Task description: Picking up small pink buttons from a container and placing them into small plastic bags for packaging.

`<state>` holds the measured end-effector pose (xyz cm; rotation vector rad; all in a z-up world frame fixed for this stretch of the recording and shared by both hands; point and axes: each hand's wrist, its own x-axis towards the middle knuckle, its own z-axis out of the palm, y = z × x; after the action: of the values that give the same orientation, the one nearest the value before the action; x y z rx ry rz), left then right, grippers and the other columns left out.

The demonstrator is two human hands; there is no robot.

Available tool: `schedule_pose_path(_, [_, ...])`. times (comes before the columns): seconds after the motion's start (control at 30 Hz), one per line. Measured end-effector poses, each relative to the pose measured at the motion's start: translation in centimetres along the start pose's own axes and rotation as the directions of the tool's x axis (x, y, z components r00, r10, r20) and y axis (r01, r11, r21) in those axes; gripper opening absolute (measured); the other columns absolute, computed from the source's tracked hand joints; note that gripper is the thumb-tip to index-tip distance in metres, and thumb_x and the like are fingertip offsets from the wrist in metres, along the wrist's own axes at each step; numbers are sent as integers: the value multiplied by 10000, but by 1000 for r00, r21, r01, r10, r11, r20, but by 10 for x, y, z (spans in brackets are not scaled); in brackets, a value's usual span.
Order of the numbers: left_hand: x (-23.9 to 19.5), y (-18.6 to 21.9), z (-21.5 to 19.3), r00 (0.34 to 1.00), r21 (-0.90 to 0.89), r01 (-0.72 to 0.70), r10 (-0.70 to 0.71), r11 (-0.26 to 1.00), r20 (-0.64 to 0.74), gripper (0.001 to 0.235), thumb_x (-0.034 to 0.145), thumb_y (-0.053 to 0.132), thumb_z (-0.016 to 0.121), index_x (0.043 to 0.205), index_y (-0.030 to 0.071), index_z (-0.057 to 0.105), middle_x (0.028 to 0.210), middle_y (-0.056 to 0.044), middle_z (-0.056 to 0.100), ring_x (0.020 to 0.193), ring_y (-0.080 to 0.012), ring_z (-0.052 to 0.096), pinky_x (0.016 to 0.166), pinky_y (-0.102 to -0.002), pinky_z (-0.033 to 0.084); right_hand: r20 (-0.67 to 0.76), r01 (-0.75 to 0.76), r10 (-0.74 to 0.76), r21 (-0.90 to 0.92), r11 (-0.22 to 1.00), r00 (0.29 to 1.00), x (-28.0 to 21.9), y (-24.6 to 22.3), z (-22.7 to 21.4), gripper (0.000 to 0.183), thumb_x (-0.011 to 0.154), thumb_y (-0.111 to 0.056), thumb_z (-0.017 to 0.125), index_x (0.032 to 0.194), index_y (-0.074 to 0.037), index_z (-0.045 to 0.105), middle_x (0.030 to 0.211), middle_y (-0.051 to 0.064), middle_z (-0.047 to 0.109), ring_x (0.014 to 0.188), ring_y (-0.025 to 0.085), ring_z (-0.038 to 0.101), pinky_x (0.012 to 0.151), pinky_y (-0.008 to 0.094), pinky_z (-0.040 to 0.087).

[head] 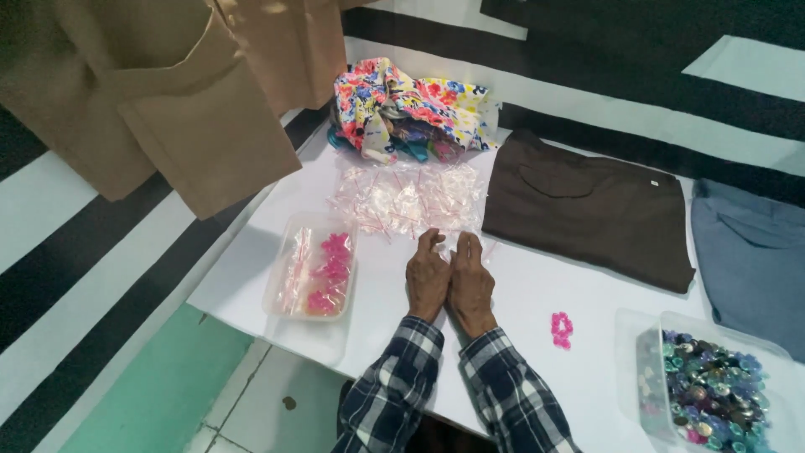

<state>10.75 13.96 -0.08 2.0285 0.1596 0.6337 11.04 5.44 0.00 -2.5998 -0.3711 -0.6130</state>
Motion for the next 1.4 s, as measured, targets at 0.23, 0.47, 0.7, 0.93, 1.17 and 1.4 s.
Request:
schedule_pose_path(0.23, [3,0,2,988,-91,131,-122,987,99,346,962,139,539,1305,185,528,1184,-58,729,1086,-307,698,919,-445,552,203,-146,139,18,989,969,26,43,48,468,992,-311,588,1402,-99,516,1466,141,466,982,474,706,828,606,594])
schedule_pose_path(0.47, [-1,0,3,994,-205,105,-102,973,28,317,1002,58,420,1293,82,544,1196,-148,713,941,-284,723,801,-365,600,-95,-64,73,96,993,993,12,38,20,206,1034,-121,516,1196,-93,640,1169,76,596,927,339,739,721,444,632])
schedule_pose_path(0.7, [-7,1,4,988,-182,138,-122,974,95,326,1007,58,433,1308,105,550,1225,-125,704,868,-231,737,758,-338,621,26,-74,77,-91,993,997,11,36,8,228,1037,-335,570,1149,-198,714,1235,18,659,967,233,749,770,384,636])
schedule_pose_path(0.93, [-7,5,1,983,-170,156,-136,973,121,348,993,88,444,1324,122,546,1260,-123,694,897,-258,734,831,-401,583,-115,-95,97,17,995,989,5,34,3,159,1018,-130,543,1108,-117,674,1078,64,668,880,299,753,704,407,645])
schedule_pose_path(1.17, [-7,6,1,985,-302,170,-163,938,50,473,985,333,624,1402,139,514,1305,-149,637,992,-274,696,876,-366,577,-286,-87,219,410,908,933,12,25,-25,113,1069,-144,531,1103,-101,630,954,75,715,852,278,742,690,354,623])
schedule_pose_path(1.4, [-30,61,-36,927,-717,365,-162,594,337,345,946,257,692,1212,40,660,1005,-121,736,799,-148,702,734,-236,585,38,-245,468,888,389,883,-10,-16,-118,190,1046,-134,475,1119,3,585,762,157,738,343,110,527,378,234,421])
